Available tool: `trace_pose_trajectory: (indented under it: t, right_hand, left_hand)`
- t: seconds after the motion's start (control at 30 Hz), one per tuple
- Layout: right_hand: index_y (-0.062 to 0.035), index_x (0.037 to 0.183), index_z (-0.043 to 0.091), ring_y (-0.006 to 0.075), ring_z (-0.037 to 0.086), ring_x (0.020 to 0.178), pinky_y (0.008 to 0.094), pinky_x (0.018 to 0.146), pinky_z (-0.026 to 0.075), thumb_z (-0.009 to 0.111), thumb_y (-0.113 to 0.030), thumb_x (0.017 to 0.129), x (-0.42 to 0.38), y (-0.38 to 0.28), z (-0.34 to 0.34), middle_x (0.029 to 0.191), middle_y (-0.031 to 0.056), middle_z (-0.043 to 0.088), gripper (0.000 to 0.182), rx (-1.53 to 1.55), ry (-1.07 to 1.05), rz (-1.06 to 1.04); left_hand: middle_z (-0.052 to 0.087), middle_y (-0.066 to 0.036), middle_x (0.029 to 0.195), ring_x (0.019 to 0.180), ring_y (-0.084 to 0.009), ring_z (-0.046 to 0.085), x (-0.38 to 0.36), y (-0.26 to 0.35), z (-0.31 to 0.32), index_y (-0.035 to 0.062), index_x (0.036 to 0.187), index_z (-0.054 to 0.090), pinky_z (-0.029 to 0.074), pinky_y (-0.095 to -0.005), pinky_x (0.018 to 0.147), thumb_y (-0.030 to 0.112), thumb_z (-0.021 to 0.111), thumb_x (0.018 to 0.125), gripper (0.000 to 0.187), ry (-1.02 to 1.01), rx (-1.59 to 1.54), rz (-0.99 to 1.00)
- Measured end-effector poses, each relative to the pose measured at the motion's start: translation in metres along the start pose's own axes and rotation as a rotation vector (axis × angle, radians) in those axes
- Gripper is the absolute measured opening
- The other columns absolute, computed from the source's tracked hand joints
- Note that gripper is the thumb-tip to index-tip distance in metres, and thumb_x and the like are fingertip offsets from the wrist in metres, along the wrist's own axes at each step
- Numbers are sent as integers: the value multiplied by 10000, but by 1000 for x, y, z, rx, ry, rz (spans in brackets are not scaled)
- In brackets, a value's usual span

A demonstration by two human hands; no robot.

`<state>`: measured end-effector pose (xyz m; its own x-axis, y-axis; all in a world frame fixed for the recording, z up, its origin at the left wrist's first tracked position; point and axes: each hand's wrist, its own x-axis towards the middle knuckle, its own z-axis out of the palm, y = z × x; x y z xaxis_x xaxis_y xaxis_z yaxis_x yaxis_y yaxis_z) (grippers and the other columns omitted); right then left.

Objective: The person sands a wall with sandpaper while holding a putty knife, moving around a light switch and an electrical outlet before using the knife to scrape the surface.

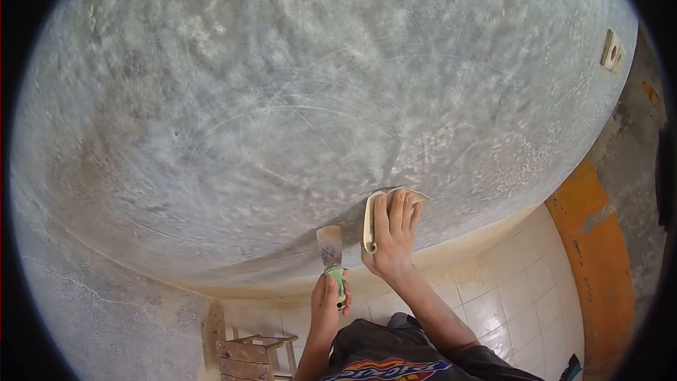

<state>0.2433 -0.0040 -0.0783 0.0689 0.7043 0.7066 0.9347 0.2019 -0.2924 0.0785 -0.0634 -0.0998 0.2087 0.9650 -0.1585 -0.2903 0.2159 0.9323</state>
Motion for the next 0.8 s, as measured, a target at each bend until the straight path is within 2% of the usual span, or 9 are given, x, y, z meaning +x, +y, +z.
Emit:
trace_pose_trajectory:
  t: [0.03,0.17,0.23,0.33,0.43,0.5,0.57,0.73,0.8]
  right_hand:
    - [69,1344,378,561,248,1289,651,1061,123,580,-180,746,2,-2,0,1378,384,288,678,25,21,-4]
    - [69,1342,387,565,251,1286,652,1062,120,577,-191,756,-70,18,52,1369,386,303,669,-12,-97,16]
    - [73,1338,390,570,247,1286,654,1059,124,577,-194,760,-58,11,39,1374,390,292,664,-23,-105,17]
    - [86,1353,360,558,210,1313,655,1060,112,555,-203,798,-9,-2,6,1385,392,276,656,52,11,-22]
    - [86,1357,353,551,199,1322,652,1063,106,550,-212,811,4,-1,10,1385,388,279,653,18,92,-26]
    - [82,1354,359,552,210,1317,651,1062,116,559,-211,789,-33,12,34,1381,384,290,668,33,32,-20]
    - [78,1357,359,551,221,1312,648,1063,124,568,-200,761,-72,21,54,1389,379,282,689,44,-174,-9]
    - [86,1350,358,553,224,1308,665,1049,131,571,-206,734,-6,3,17,1380,383,285,714,13,-37,-64]
    - [104,1322,368,568,241,1282,675,1036,141,570,-205,720,24,-3,6,1355,392,303,706,-100,187,-75]
  left_hand:
    - [527,-26,724,518,-88,482,-1,1,0,18,1129,509,361,-211,423,425,390,993,445,1,1,-4]
    - [531,-27,725,519,-90,488,0,3,-2,13,1127,510,362,-212,424,422,392,993,447,-7,13,13]
    - [530,-27,724,518,-90,488,0,3,-1,11,1127,511,364,-212,425,421,392,993,448,-7,6,17]
    - [528,-27,725,521,-90,488,-1,6,0,8,1128,510,368,-212,428,415,390,995,445,-6,12,3]
    - [528,-28,732,527,-91,489,-4,5,0,6,1132,507,370,-213,430,406,386,998,438,3,12,-8]
    - [528,-29,738,530,-91,489,-3,6,1,5,1135,505,370,-213,430,401,385,1000,435,4,1,1]
    - [522,-26,742,528,-83,474,-5,7,1,8,1145,503,354,-206,426,397,384,1001,431,11,9,16]
    - [509,-20,731,517,-68,444,-5,9,-7,18,1148,504,322,-196,416,396,385,1001,423,0,-33,-35]
    - [505,-18,727,514,-64,435,-5,7,-8,22,1148,505,313,-193,414,397,385,1001,420,-6,-53,-51]
